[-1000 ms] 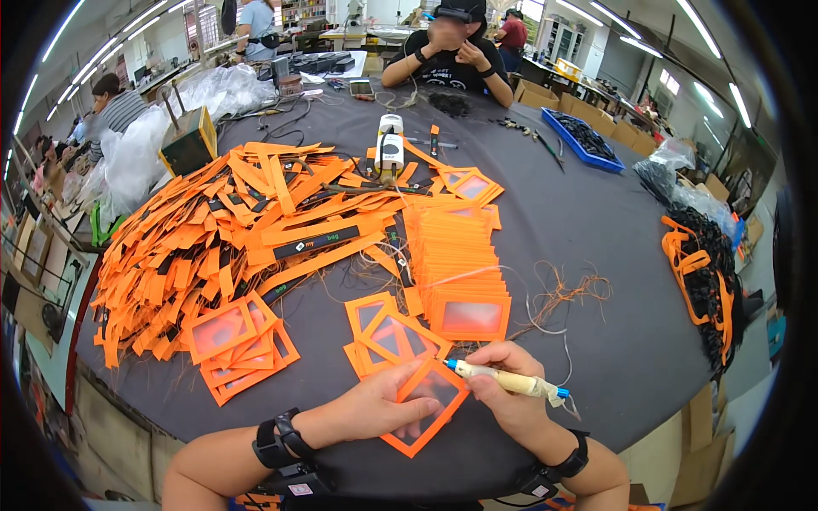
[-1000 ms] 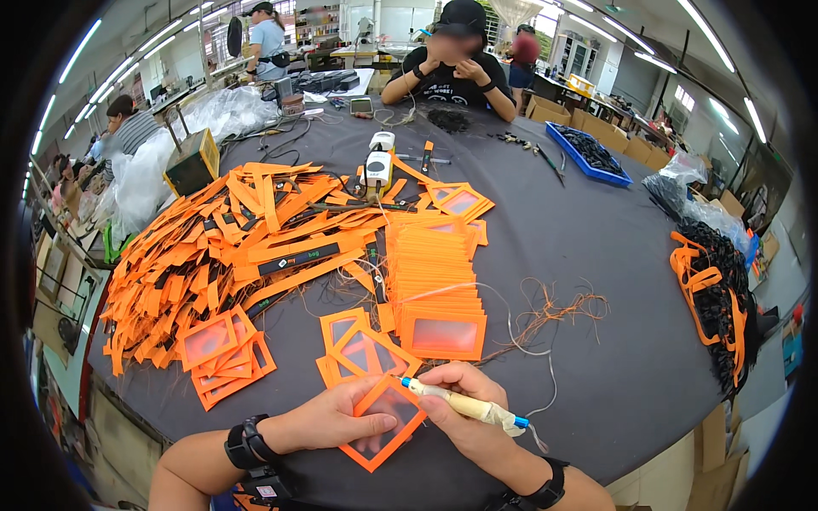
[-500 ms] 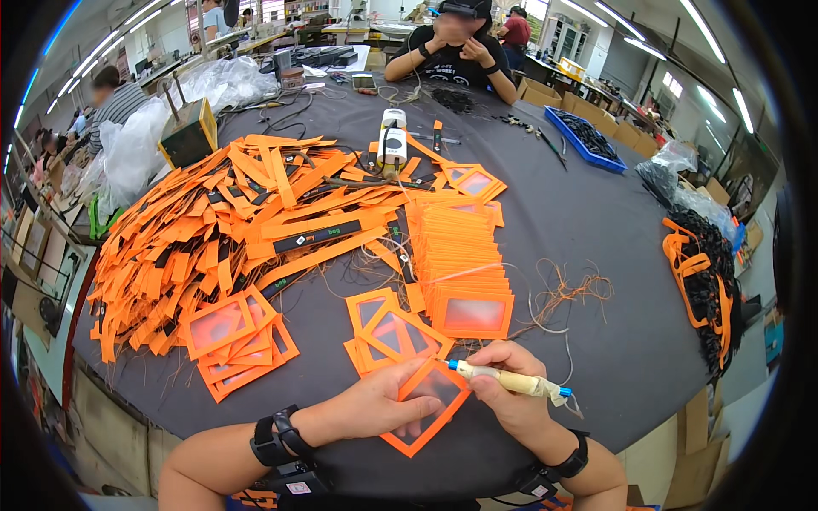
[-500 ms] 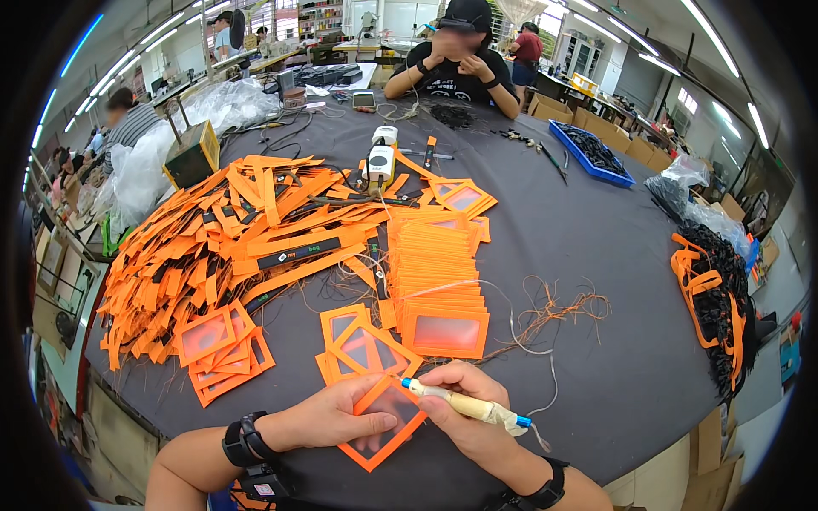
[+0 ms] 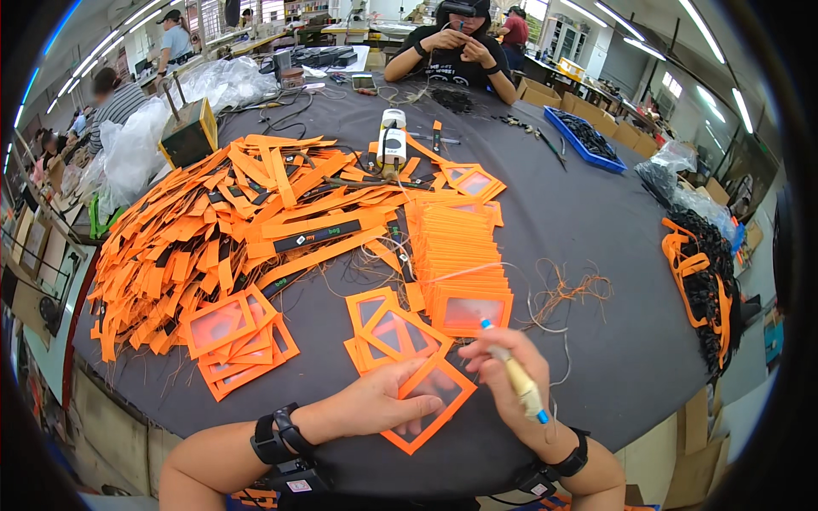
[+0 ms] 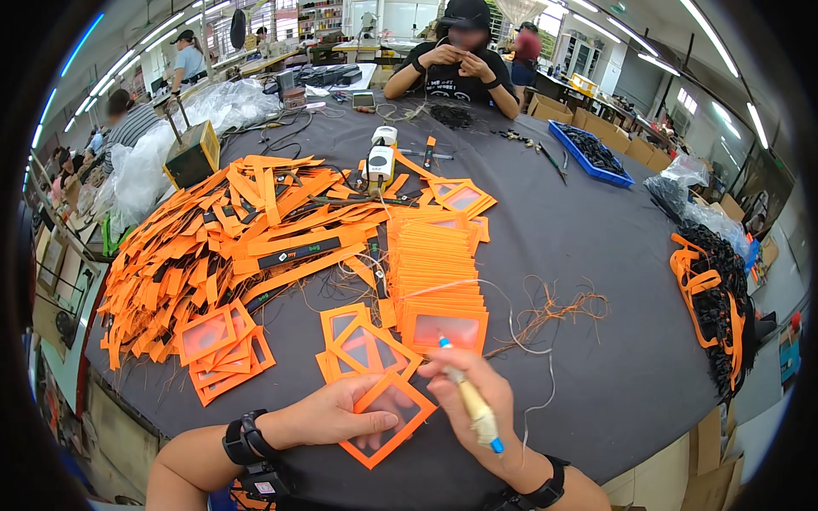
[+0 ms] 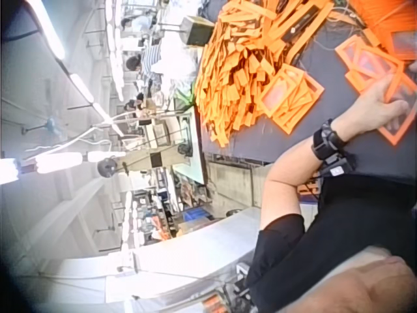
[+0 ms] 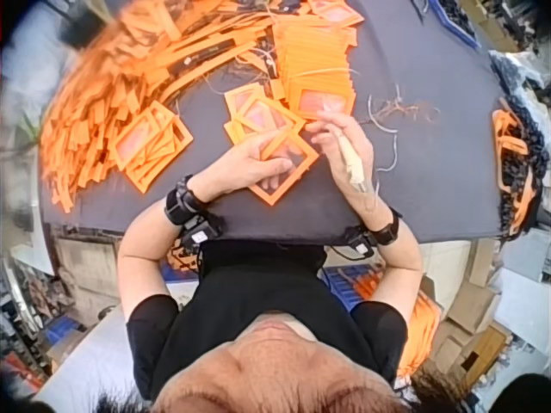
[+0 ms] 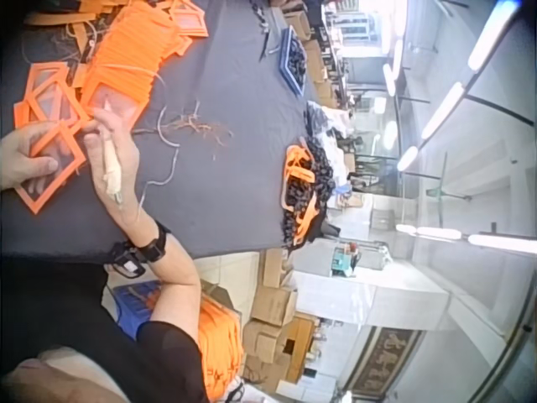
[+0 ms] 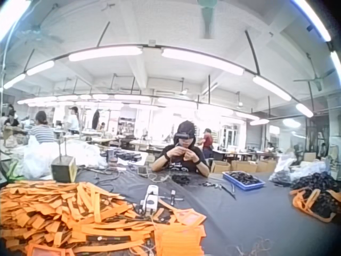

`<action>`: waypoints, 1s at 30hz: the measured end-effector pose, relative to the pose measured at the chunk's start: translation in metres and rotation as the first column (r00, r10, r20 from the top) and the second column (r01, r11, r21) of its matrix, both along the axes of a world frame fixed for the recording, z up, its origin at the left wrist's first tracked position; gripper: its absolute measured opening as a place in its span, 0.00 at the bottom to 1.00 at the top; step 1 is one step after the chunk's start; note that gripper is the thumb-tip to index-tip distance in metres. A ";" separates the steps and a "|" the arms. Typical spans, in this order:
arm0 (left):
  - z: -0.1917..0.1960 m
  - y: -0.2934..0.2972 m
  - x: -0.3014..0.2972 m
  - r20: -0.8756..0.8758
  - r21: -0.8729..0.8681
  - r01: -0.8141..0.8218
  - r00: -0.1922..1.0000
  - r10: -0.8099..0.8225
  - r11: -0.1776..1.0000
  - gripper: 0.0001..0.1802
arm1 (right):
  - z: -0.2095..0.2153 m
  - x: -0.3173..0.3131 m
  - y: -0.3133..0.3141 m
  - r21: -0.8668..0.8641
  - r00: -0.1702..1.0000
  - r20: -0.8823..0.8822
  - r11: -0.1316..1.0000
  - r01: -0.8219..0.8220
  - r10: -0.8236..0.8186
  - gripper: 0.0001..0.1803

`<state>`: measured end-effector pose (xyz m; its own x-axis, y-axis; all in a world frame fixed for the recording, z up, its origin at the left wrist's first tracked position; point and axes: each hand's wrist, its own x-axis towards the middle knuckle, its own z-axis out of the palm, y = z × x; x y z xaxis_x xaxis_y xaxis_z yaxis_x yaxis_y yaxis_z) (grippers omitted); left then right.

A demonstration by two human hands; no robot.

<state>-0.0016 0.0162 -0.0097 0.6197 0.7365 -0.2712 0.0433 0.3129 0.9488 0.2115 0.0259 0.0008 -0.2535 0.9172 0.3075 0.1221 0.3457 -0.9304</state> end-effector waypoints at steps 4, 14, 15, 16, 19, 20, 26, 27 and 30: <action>0.004 0.002 -0.001 0.017 -0.010 0.005 1.000 -0.005 1.000 0.18 | 0.003 -0.001 -0.004 0.073 0.991 0.135 0.997 -0.004 -0.006 0.12; -0.002 0.002 -0.003 0.195 -0.256 -0.211 0.945 0.264 0.943 0.16 | -0.004 0.009 0.008 -0.014 0.965 -0.192 0.983 0.181 -0.180 0.14; -0.002 0.003 -0.003 0.190 -0.248 -0.212 0.946 0.262 0.945 0.16 | -0.004 0.009 0.010 0.038 0.970 -0.146 0.978 0.204 -0.196 0.14; -0.002 0.003 -0.004 0.186 -0.243 -0.216 0.946 0.264 0.946 0.16 | -0.005 0.009 0.011 0.090 0.972 -0.101 0.971 0.221 -0.211 0.14; -0.003 0.003 -0.005 0.178 -0.250 -0.226 0.945 0.274 0.941 0.17 | 0.008 0.003 0.008 0.116 0.950 -0.137 0.947 0.298 -0.282 0.12; -0.003 0.003 -0.005 0.177 -0.257 -0.228 0.944 0.277 0.939 0.17 | 0.006 0.006 0.009 0.184 0.944 -0.094 0.927 0.327 -0.315 0.12; -0.006 0.004 -0.004 0.118 -0.202 -0.177 0.972 0.203 0.963 0.18 | 0.018 0.008 -0.005 0.457 0.969 0.215 0.889 0.012 -0.124 0.14; -0.005 0.004 -0.004 0.128 -0.214 -0.193 0.966 0.224 0.958 0.17 | 0.018 0.008 -0.007 0.414 0.972 0.220 0.910 -0.017 -0.082 0.13; -0.003 0.004 -0.001 0.164 -0.254 -0.225 0.948 0.271 0.941 0.15 | 0.019 0.013 0.000 0.408 0.976 0.154 0.910 0.077 -0.152 0.13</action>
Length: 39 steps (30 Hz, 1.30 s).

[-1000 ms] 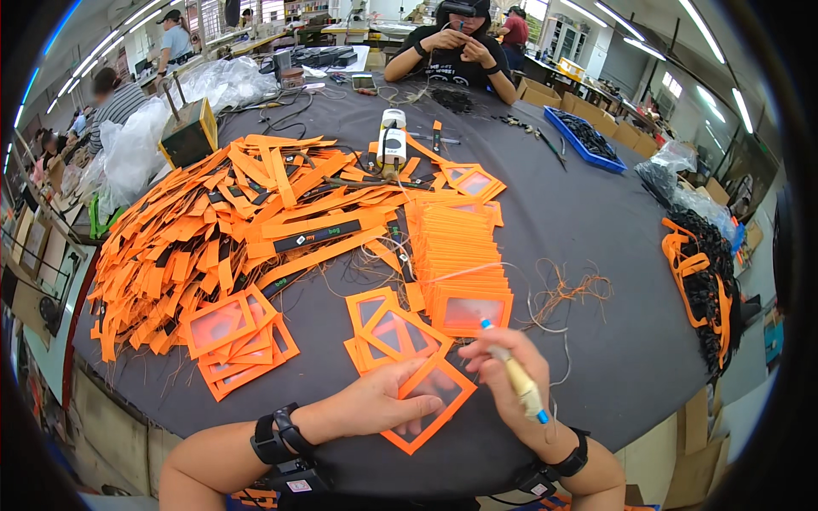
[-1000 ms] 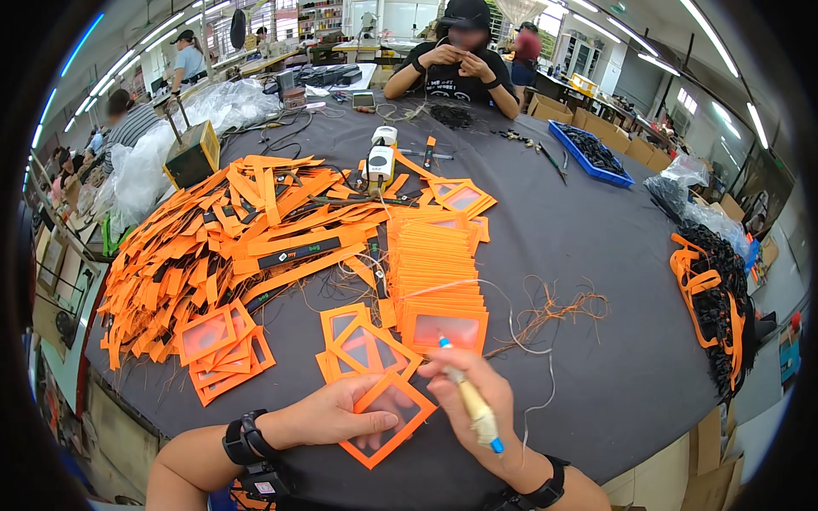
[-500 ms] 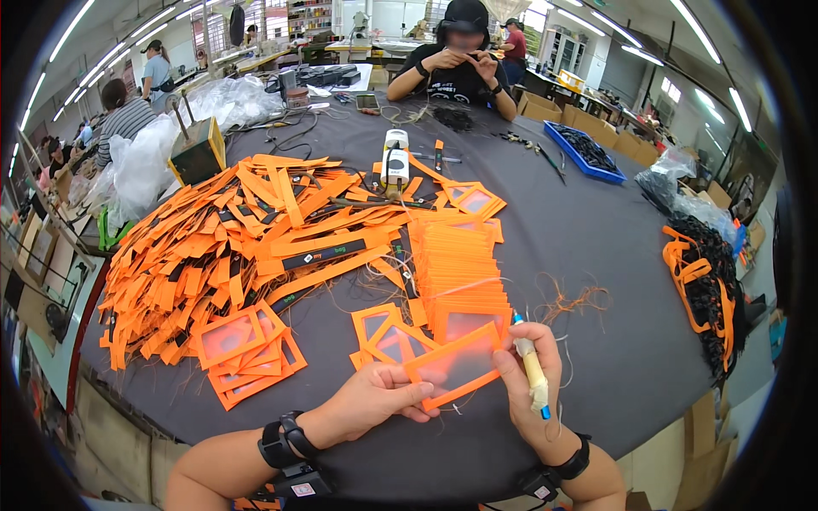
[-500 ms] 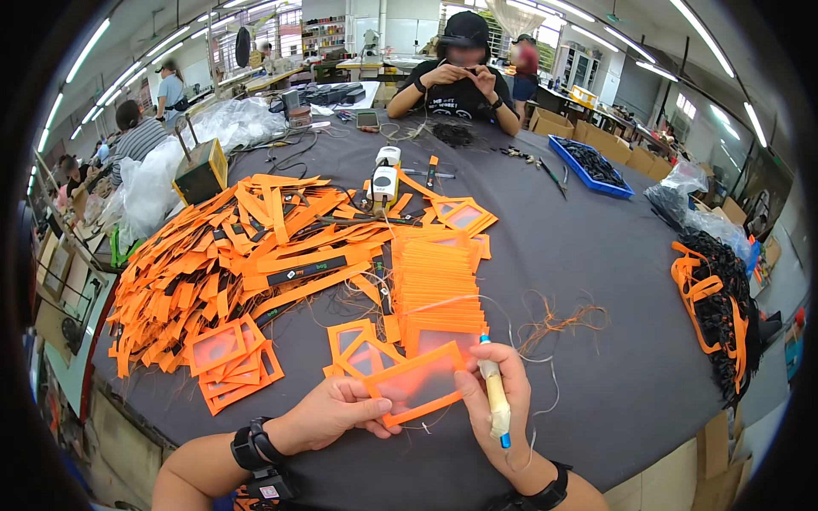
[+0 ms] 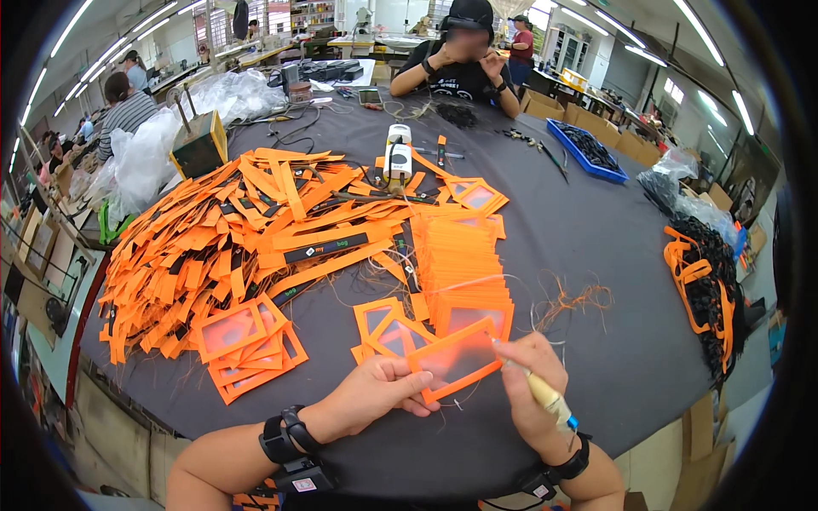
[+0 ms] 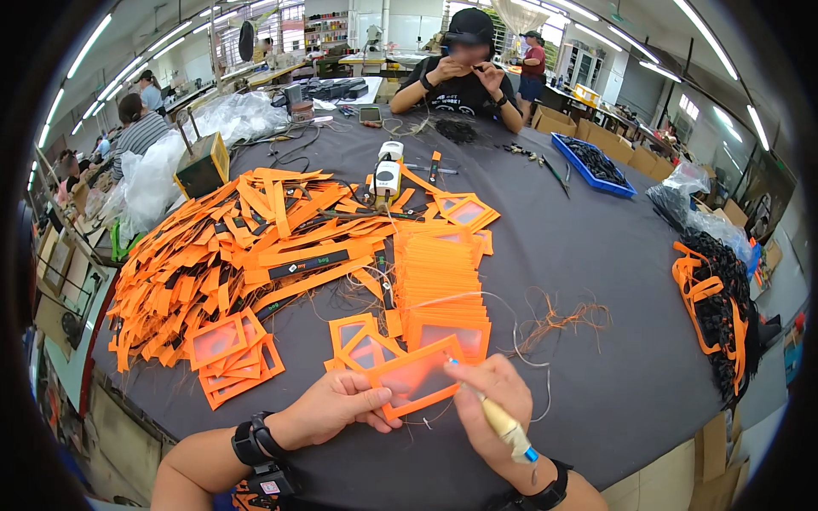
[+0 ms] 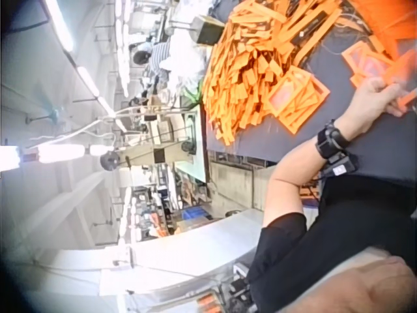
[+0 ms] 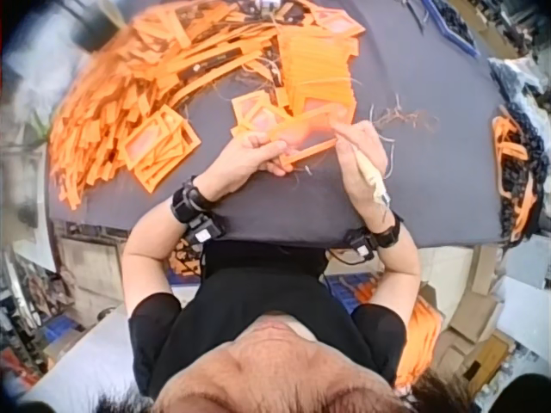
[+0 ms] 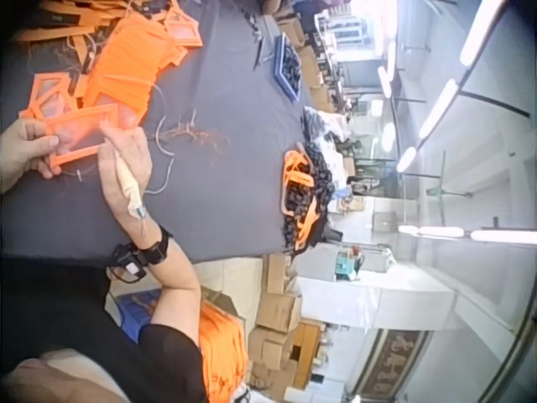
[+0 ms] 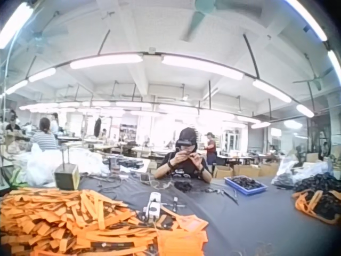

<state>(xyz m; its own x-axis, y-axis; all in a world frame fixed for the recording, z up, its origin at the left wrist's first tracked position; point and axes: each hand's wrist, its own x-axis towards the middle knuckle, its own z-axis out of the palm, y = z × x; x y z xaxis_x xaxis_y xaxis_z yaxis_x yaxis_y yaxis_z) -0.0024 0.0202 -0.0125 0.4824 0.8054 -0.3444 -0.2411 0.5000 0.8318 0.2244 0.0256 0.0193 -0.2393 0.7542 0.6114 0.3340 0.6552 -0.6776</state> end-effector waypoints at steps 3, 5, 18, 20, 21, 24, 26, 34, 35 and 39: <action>-0.001 0.000 -0.001 0.041 -0.018 -0.017 0.999 0.018 1.000 0.16 | -0.006 0.007 0.004 -0.037 0.997 -0.060 0.998 0.055 -0.057 0.13; 0.000 0.001 -0.002 0.054 -0.022 -0.011 0.998 0.012 1.000 0.17 | -0.009 0.008 0.006 -0.032 0.995 -0.093 0.999 0.043 -0.046 0.13; 0.041 -0.034 -0.059 -0.337 0.874 0.479 0.490 0.804 0.074 0.22 | -0.008 0.001 0.002 -0.348 0.915 -0.399 0.933 -0.086 -0.064 0.17; 0.035 -0.044 -0.062 -0.279 0.828 0.560 0.448 0.850 -0.023 0.22 | -0.011 -0.004 -0.003 -0.345 0.923 -0.381 0.920 -0.185 0.043 0.15; 0.035 -0.046 -0.063 -0.255 0.809 0.585 0.446 0.858 -0.064 0.21 | -0.012 -0.007 -0.004 -0.344 0.923 -0.372 0.910 -0.233 0.095 0.14; 0.036 -0.054 -0.067 -0.205 0.750 0.645 0.436 0.876 -0.146 0.21 | -0.014 -0.011 -0.006 -0.340 0.929 -0.313 0.890 -0.305 0.199 0.12; 0.034 -0.059 -0.073 -0.191 0.723 0.672 0.418 0.888 -0.161 0.23 | -0.012 -0.017 -0.002 -0.303 0.930 -0.272 0.895 -0.327 0.248 0.13; 0.050 -0.059 -0.132 -0.245 0.784 0.615 0.174 0.954 0.089 0.19 | -0.012 -0.008 -0.016 -0.292 0.958 -0.276 0.942 -0.166 0.084 0.13; 0.047 -0.060 -0.154 -0.321 0.797 0.580 0.175 0.931 0.166 0.21 | -0.013 -0.010 -0.015 -0.299 0.958 -0.274 0.939 -0.172 0.088 0.14; 0.040 -0.075 -0.212 -0.585 0.621 0.616 -0.047 0.810 0.485 0.21 | -0.011 -0.016 -0.016 -0.309 0.960 -0.270 0.938 -0.161 0.076 0.14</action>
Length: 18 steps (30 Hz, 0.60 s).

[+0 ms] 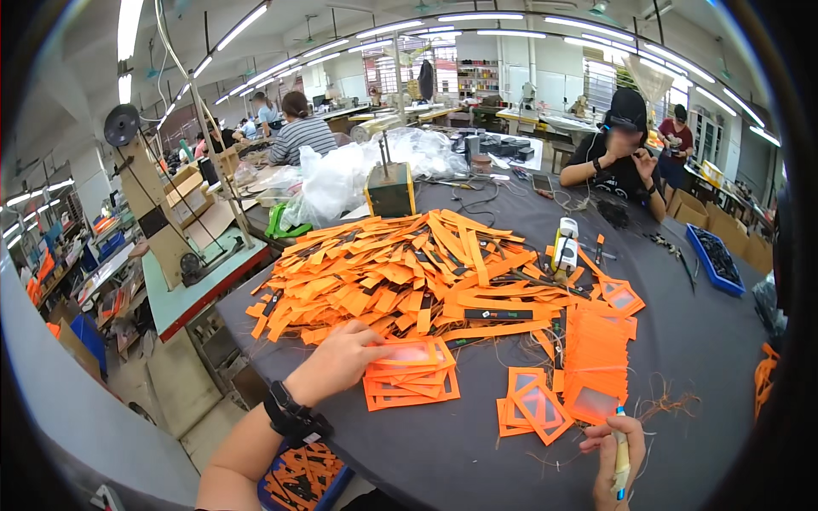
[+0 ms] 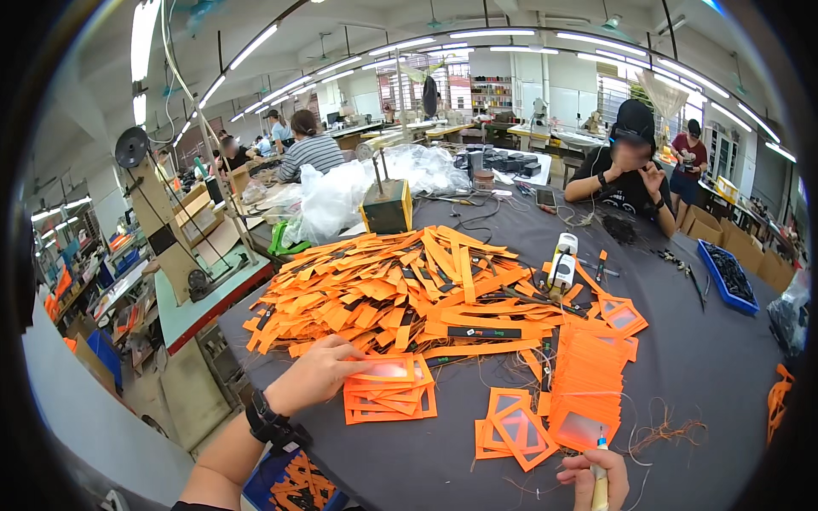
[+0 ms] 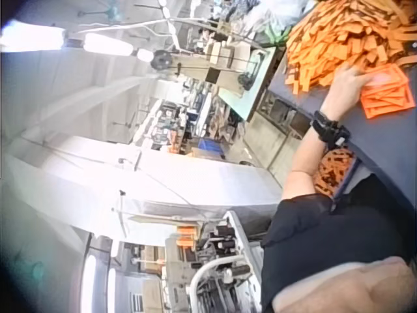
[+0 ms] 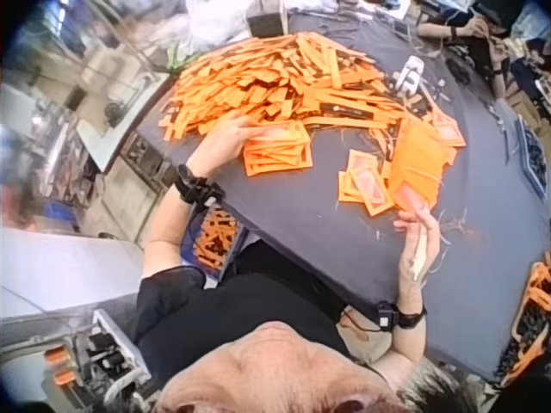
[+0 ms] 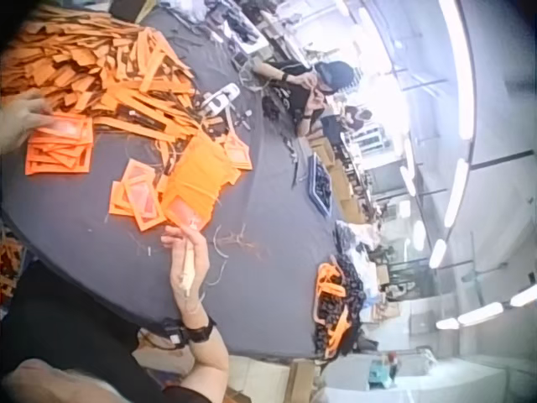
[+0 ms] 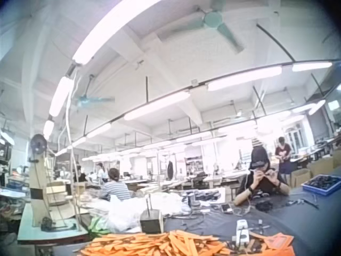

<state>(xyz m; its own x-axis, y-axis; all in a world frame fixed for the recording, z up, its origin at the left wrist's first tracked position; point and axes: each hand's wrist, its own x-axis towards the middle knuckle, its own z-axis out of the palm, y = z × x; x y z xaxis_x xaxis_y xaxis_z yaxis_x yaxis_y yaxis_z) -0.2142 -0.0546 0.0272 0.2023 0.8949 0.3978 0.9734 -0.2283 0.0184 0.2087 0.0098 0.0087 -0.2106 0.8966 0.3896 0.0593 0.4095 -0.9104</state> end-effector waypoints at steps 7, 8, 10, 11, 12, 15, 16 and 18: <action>0.017 0.002 0.029 -0.031 0.035 -0.133 0.991 0.134 0.991 0.18 | 0.002 0.006 0.010 0.056 1.000 0.021 0.998 0.015 -0.016 0.15; 0.020 0.006 0.040 0.029 0.019 -0.090 0.996 0.089 0.996 0.16 | 0.001 0.008 0.013 0.050 1.000 -0.011 0.999 0.017 -0.016 0.16; 0.027 0.024 0.077 0.240 -0.125 0.158 0.963 -0.125 0.980 0.15 | 0.002 0.010 0.015 0.010 0.996 -0.069 0.998 0.063 -0.062 0.20; 0.026 0.028 0.092 0.305 -0.179 0.250 0.934 -0.188 0.952 0.15 | 0.003 0.010 0.016 0.006 0.992 -0.113 0.998 0.064 -0.063 0.22; 0.024 0.032 0.109 0.372 -0.228 0.341 0.896 -0.242 0.912 0.16 | 0.001 0.015 0.017 -0.002 0.989 -0.138 0.999 0.044 -0.044 0.23; 0.019 0.056 0.148 0.373 -0.305 0.427 0.876 -0.306 0.851 0.21 | -0.005 0.024 0.024 -0.033 0.970 -0.242 0.999 0.012 -0.020 0.29; 0.016 0.066 0.156 0.343 -0.320 0.420 0.887 -0.310 0.849 0.23 | -0.007 0.024 0.027 -0.055 0.965 -0.260 0.998 0.026 -0.039 0.28; 0.002 0.090 0.167 0.271 -0.269 0.497 0.861 -0.431 0.825 0.31 | -0.008 0.028 0.029 -0.095 0.951 -0.296 0.993 0.064 -0.089 0.27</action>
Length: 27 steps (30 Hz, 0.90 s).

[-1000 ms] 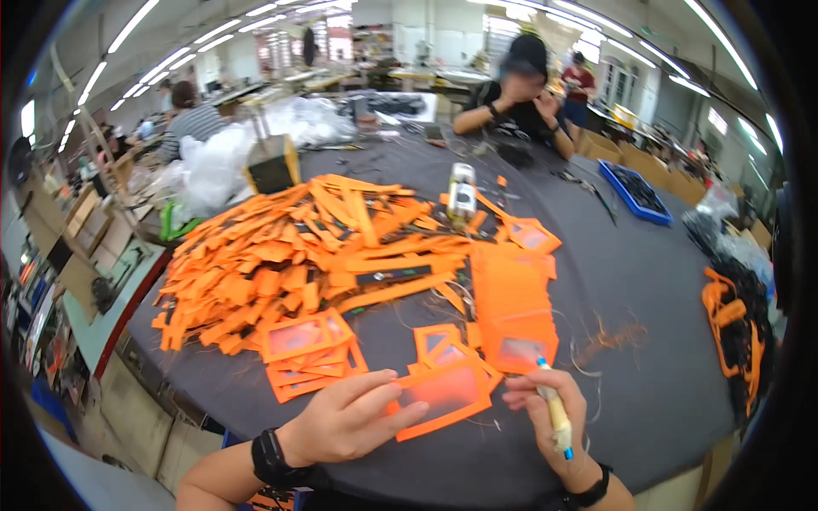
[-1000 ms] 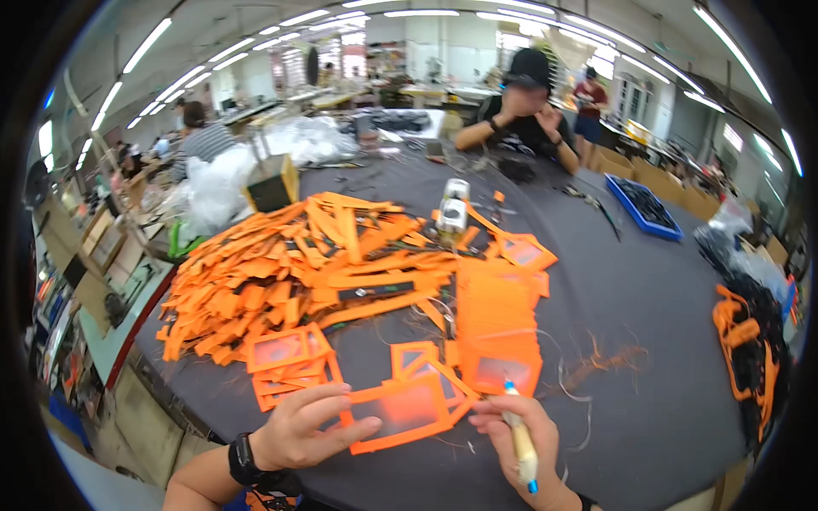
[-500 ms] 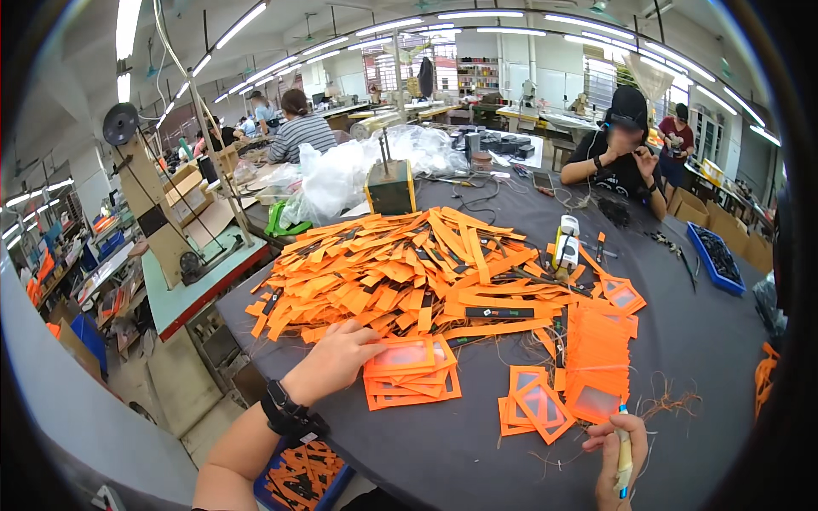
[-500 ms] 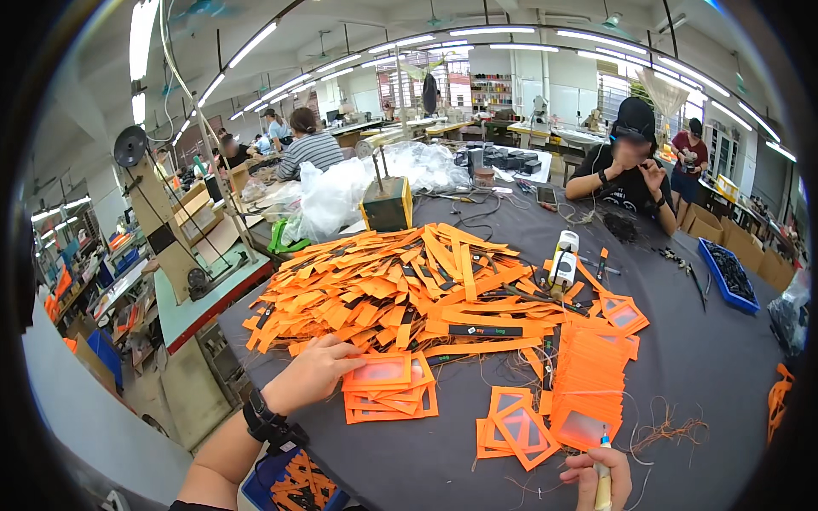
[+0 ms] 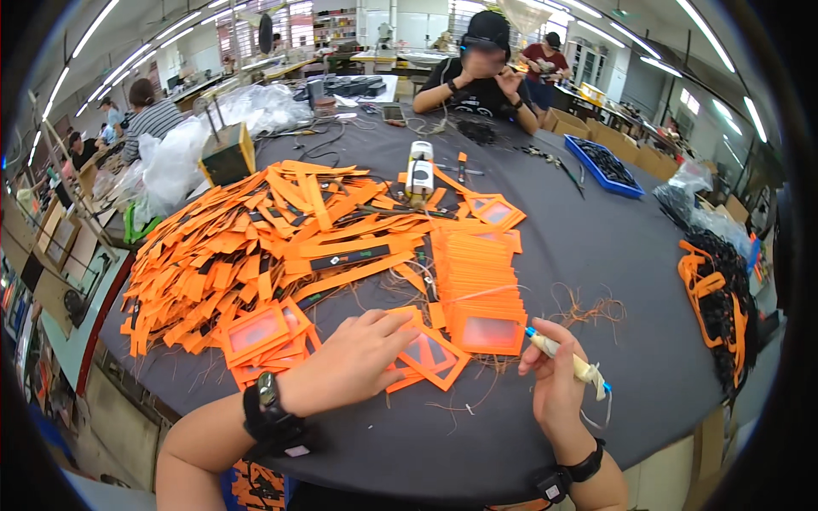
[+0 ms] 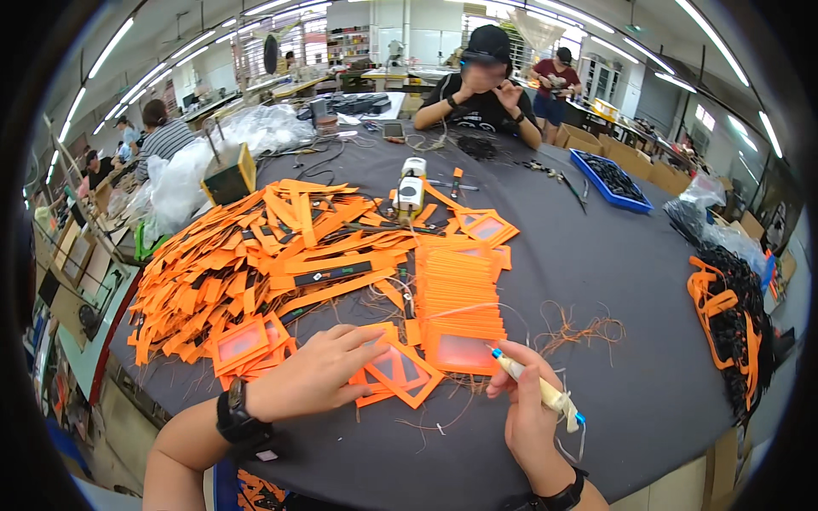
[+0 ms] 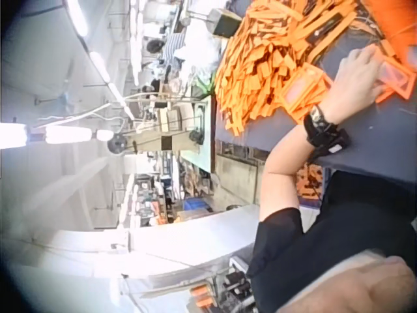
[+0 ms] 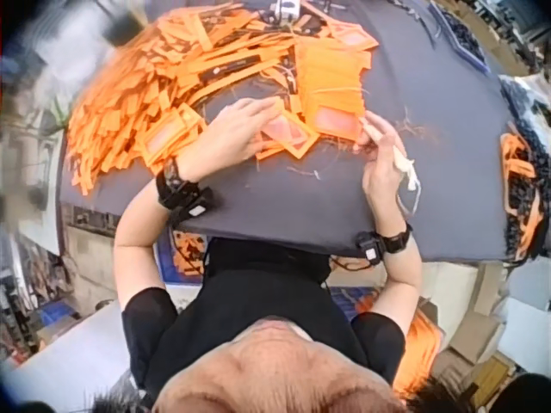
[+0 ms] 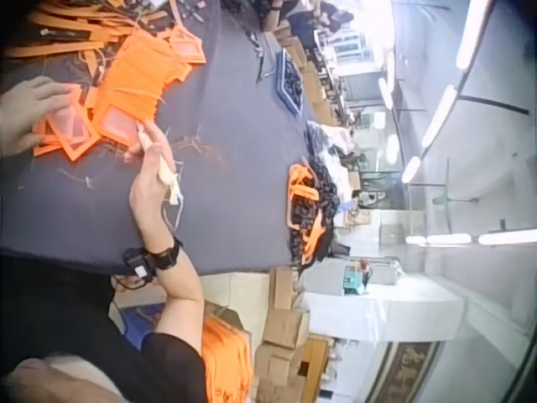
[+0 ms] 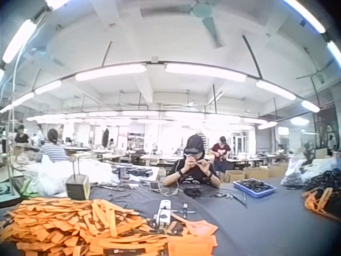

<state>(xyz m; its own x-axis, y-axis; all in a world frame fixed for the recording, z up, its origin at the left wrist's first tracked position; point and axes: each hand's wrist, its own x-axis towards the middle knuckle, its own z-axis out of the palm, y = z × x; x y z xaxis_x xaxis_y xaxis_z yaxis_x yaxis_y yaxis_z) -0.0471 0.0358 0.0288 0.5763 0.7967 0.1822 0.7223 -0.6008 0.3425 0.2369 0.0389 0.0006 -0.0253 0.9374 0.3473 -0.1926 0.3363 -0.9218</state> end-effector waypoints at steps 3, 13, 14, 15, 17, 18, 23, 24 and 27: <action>-0.015 0.022 0.010 -0.023 0.028 0.093 0.995 -0.092 0.995 0.37 | 0.004 0.000 0.000 -0.050 0.998 -0.056 0.999 -0.005 0.002 0.26; -0.012 0.022 0.018 -0.268 0.271 0.151 0.960 -0.076 0.951 0.23 | 0.002 0.002 0.004 -0.103 0.997 -0.059 0.994 -0.046 0.040 0.22; -0.007 0.015 0.018 -0.216 0.356 0.141 0.974 -0.065 0.924 0.22 | 0.004 0.001 0.003 -0.110 0.997 -0.062 0.993 -0.052 0.046 0.21; -0.002 0.010 0.018 -0.162 0.438 0.126 0.985 -0.060 0.890 0.22 | 0.005 0.000 0.003 -0.118 0.997 -0.065 0.991 -0.059 0.052 0.20; 0.009 0.002 0.019 -0.118 0.519 0.104 0.992 -0.050 0.848 0.21 | 0.005 0.000 0.001 -0.096 0.996 -0.038 0.992 -0.079 0.076 0.17; 0.012 -0.001 0.019 -0.096 0.557 0.092 0.994 -0.047 0.825 0.20 | 0.004 0.000 0.000 -0.085 0.996 -0.024 0.992 -0.089 0.088 0.16; 0.005 -0.007 0.020 0.064 0.498 -0.031 0.998 0.000 0.867 0.23 | -0.002 0.004 0.000 0.044 0.978 0.135 0.985 -0.164 0.157 0.12; 0.003 -0.007 0.020 0.099 0.473 -0.056 0.995 0.010 0.879 0.23 | -0.003 0.004 -0.001 0.044 0.973 0.164 0.984 -0.173 0.164 0.12; -0.008 -0.001 0.017 0.135 0.466 -0.054 0.991 -0.010 0.883 0.26 | 0.004 0.002 -0.004 0.032 0.957 0.238 0.984 -0.177 0.165 0.10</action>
